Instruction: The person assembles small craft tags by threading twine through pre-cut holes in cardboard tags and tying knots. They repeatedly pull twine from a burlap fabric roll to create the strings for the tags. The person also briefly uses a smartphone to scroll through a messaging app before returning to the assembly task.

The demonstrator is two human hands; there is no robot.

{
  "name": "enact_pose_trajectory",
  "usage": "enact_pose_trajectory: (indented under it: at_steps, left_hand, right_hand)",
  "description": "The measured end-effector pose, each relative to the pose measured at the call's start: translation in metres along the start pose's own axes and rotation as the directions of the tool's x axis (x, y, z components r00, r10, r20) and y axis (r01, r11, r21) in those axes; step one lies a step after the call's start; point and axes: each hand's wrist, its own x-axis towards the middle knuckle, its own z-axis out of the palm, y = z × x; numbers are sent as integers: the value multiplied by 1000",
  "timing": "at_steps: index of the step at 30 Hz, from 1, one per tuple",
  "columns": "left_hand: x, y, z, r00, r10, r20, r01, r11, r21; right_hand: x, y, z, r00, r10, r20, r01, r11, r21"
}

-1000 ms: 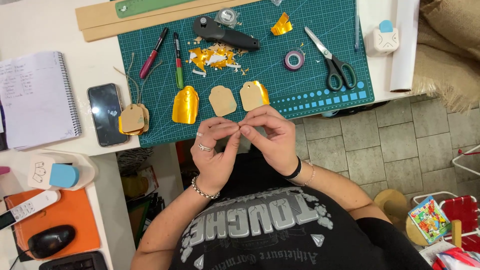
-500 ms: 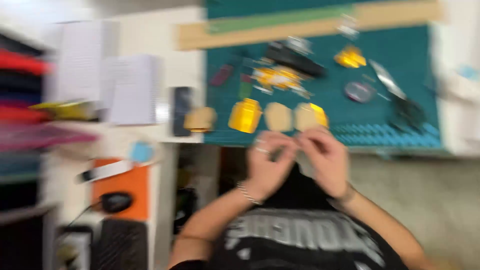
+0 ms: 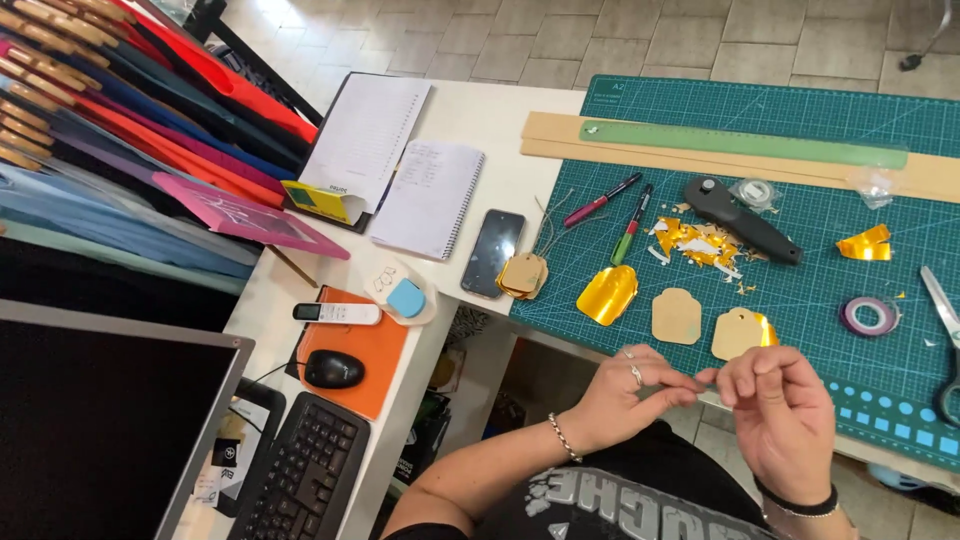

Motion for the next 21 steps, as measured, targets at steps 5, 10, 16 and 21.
enact_pose_trajectory:
  at_steps: [5,10,16,21]
  left_hand:
    - [8,8,-10,996,85,-10,-85,996,39]
    - [14,17,-24,961,269,67,-274,958,78]
    - [29,37,-38,830,499,250,-546,819,177]
    - [24,25,-23,787,546,287,-606,771,195]
  right_hand:
    - [1,5,-15,997,-72,-4,70,986,-154]
    - [4,-14,3,975,73,210,77,773,-630]
    - [0,-6,-9,959,127,253,84,726,-683]
    - [-17,-14,-7,980,115,164,25,741,-671]
